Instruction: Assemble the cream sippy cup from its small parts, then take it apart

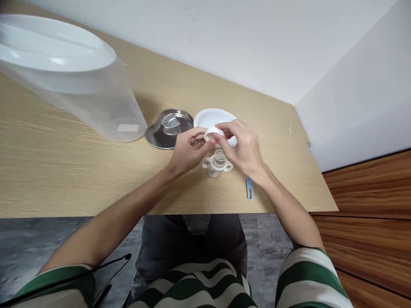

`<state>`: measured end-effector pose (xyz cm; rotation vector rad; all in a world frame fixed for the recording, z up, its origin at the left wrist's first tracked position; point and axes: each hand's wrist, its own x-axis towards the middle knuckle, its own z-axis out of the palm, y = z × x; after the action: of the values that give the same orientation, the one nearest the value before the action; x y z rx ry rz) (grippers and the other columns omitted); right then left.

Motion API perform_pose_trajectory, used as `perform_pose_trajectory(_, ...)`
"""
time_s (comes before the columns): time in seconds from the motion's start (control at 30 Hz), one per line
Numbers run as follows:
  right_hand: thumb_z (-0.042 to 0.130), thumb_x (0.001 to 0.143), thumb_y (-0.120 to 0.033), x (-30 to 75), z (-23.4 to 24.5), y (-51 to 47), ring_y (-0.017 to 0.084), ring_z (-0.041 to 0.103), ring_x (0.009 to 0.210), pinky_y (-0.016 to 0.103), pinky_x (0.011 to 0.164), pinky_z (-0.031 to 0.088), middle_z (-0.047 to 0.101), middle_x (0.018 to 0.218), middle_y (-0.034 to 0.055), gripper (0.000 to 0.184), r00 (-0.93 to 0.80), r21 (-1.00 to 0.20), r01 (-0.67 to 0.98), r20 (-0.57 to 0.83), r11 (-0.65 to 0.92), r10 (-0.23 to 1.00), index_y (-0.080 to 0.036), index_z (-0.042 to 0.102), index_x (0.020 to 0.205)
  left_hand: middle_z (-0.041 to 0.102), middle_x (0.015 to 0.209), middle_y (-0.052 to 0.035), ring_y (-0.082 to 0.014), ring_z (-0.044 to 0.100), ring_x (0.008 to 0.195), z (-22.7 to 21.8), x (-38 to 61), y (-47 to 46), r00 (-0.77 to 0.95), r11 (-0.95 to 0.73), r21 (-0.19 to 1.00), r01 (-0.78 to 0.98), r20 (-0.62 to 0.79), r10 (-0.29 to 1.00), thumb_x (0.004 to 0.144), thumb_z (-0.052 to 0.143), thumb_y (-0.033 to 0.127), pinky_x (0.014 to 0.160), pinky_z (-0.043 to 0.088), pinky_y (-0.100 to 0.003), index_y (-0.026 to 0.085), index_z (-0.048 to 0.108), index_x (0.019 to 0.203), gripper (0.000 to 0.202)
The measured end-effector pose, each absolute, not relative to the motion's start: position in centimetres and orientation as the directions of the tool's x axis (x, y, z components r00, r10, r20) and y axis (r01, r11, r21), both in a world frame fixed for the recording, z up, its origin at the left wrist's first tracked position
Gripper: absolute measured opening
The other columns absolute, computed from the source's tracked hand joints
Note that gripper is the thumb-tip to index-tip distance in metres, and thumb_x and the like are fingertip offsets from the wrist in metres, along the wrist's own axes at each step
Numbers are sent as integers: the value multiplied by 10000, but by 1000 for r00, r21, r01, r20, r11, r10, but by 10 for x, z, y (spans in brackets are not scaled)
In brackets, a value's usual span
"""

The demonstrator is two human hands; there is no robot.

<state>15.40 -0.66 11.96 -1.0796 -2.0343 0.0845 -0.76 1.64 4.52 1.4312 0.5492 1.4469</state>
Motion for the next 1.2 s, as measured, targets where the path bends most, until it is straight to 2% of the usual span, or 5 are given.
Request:
perform_pose_trajectory(0.33,480,1015,-268,148,86,-3,215,640,895,391,837,553,664,949,94,193,-334,-216,756,685,618,647,-198,640,1098,708,810,-56,-181,686,714,45,-10,19,152,-400,915,-51,403,902,906,666,322,595,512,-238,130,635,895,195)
perform_pose_trajectory(0.57,649,896,-587,159,107,7,192,693,800,371,762,606,701,933,57,390,-174,-865,436,189,248,966,-203,650,967,721,768,-56,-179,674,675,51,-19,26,354,-314,943,-111,332,874,914,662,395,591,482,-235,123,684,855,279)
perform_pose_trajectory(0.7,686,842,-646,166,123,3,194,727,770,383,771,621,723,935,46,487,-260,-971,235,-102,-39,960,-223,603,1069,685,730,-13,-152,604,629,52,-19,22,272,-496,865,71,462,844,934,625,401,581,417,-243,151,711,881,269)
perform_pose_trajectory(1.0,785,810,-496,164,104,1,162,715,875,356,879,583,745,900,25,503,-258,-974,155,122,165,958,-207,609,1183,598,690,-9,-157,523,630,42,-15,23,225,-710,665,233,673,704,961,610,423,633,403,-280,182,718,872,279)
perform_pose_trajectory(1.2,820,747,-543,163,97,-3,142,686,733,313,757,602,724,806,17,421,-71,-986,29,163,165,984,-182,632,857,683,808,-37,-173,603,709,46,-21,21,268,-760,639,121,716,644,938,665,434,714,474,-298,180,709,1095,301)
